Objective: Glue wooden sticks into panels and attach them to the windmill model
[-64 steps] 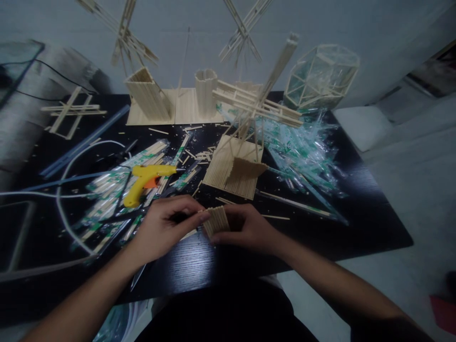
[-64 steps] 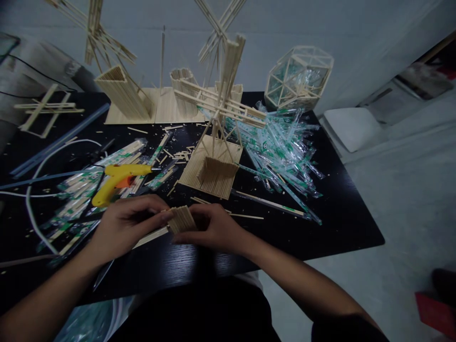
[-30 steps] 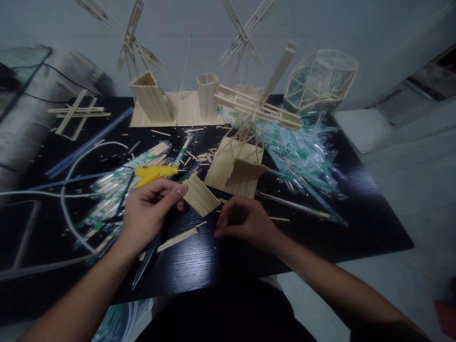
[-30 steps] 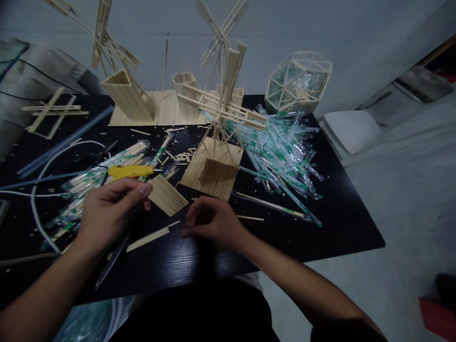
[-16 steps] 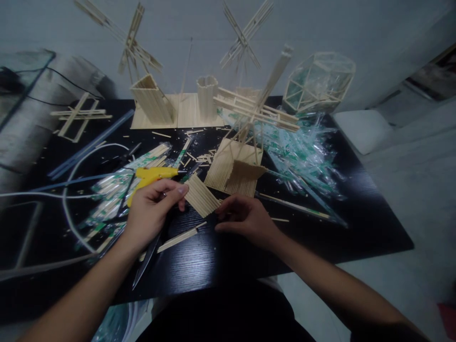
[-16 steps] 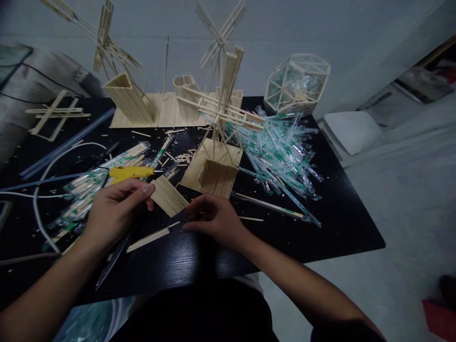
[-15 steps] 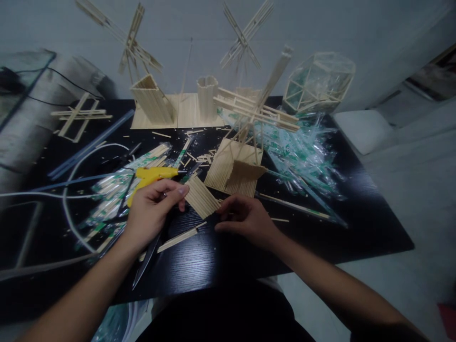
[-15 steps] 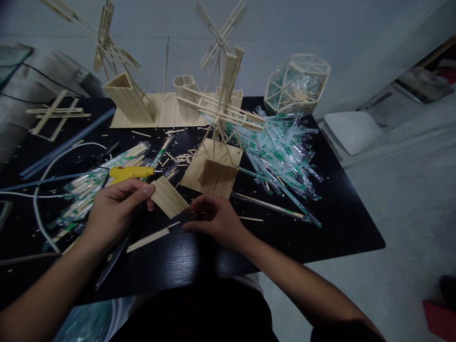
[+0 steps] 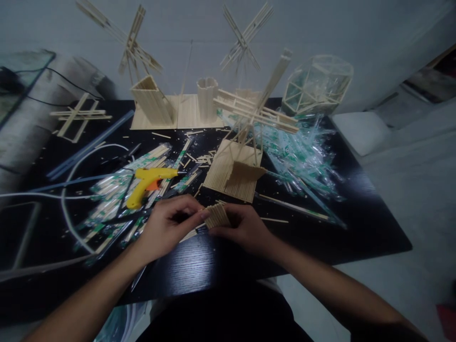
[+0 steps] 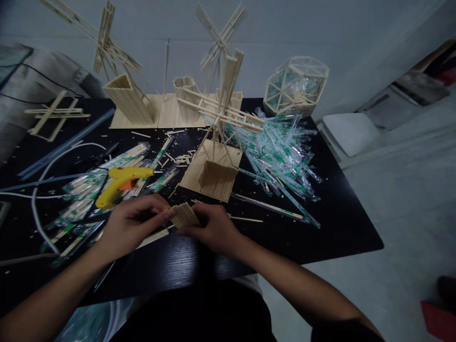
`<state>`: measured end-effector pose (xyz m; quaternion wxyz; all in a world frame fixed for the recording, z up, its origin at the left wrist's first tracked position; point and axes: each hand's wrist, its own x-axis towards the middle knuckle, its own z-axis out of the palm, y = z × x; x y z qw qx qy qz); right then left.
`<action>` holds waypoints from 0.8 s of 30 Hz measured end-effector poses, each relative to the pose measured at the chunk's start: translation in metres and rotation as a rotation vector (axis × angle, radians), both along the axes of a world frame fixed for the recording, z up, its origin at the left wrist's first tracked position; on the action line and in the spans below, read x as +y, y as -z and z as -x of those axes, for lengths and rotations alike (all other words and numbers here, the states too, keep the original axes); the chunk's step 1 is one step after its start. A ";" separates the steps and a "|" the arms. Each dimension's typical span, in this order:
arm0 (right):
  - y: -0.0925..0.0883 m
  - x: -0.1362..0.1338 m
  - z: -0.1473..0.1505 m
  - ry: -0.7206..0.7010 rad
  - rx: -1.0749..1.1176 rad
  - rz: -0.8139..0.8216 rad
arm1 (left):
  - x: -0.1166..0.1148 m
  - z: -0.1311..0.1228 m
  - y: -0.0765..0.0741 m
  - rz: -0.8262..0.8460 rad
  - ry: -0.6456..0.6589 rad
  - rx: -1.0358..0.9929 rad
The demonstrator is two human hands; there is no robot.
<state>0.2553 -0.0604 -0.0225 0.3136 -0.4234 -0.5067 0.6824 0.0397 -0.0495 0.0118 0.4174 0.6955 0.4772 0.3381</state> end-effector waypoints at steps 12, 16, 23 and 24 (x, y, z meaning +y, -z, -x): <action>-0.001 0.001 0.000 -0.003 -0.032 0.015 | -0.002 0.002 0.006 0.000 -0.024 0.000; 0.000 0.002 -0.001 -0.005 -0.005 0.029 | -0.001 0.002 0.005 0.056 -0.053 -0.031; -0.002 0.001 -0.001 -0.009 0.050 0.080 | 0.003 0.010 0.002 0.095 -0.192 -0.047; -0.003 0.001 0.000 -0.005 0.066 0.086 | 0.003 0.011 0.002 0.101 -0.210 -0.054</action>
